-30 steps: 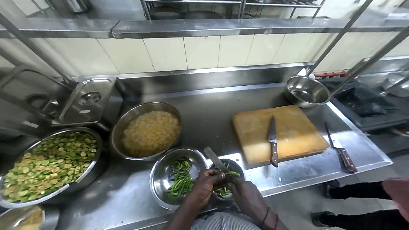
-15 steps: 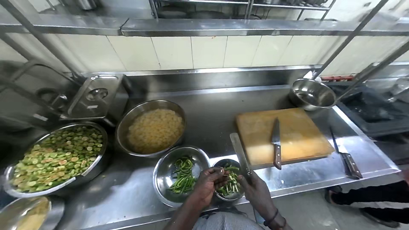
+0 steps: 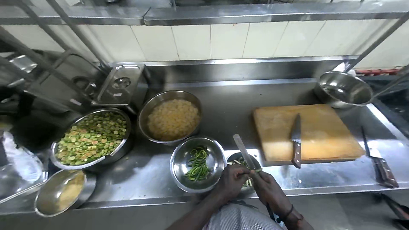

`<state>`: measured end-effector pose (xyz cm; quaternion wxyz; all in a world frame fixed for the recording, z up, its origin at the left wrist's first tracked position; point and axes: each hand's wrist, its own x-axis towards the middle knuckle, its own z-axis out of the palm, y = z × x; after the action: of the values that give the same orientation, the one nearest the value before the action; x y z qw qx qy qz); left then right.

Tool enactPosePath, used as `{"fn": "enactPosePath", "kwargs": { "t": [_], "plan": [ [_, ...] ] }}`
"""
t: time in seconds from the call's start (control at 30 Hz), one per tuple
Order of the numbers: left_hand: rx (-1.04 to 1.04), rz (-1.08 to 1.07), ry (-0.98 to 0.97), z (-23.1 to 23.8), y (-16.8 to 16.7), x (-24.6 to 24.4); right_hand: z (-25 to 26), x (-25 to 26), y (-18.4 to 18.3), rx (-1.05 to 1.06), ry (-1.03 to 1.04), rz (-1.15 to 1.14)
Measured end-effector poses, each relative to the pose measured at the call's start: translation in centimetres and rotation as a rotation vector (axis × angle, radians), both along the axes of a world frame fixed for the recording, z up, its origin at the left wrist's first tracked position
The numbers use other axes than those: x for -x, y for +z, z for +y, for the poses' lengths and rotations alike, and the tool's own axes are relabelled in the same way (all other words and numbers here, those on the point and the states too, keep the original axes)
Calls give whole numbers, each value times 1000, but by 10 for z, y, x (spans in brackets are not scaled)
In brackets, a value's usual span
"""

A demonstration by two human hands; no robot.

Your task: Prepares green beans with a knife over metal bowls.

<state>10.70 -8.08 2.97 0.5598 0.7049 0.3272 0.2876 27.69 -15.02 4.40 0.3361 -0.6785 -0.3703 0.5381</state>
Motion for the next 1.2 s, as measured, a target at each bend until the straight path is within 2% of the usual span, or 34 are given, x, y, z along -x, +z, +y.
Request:
{"fn": "enactPosePath", "kwargs": {
  "t": [0.17,0.27,0.37,0.43,0.53,0.63,0.7,0.8,0.97,1.13,1.2],
  "plan": [
    [-348,110,121,-2,-13,-2,0,-7,7,179,50,441],
    [-361,327,145,8,-15,6,-3,-5,12,235,90,515],
    [-388,553,3,18,-14,14,-6,-4,11,272,67,533],
    [-349,613,-19,21,-13,19,-5,-4,11,296,42,511],
    [-188,717,147,30,-9,32,-6,-2,12,266,5,425],
    [-109,944,294,44,2,49,-8,-4,11,207,-133,363],
    [-74,1116,303,56,-10,59,-8,-7,13,171,-256,354],
    [-55,1238,257,63,-31,60,-6,-15,17,130,-356,335],
    [-102,1159,306,59,-43,55,-7,-22,22,88,-348,293],
    [-41,1022,332,65,-26,60,-14,-20,19,65,-308,303],
    [-20,893,353,68,-21,66,-17,-19,16,58,-286,309]
  ]
}}
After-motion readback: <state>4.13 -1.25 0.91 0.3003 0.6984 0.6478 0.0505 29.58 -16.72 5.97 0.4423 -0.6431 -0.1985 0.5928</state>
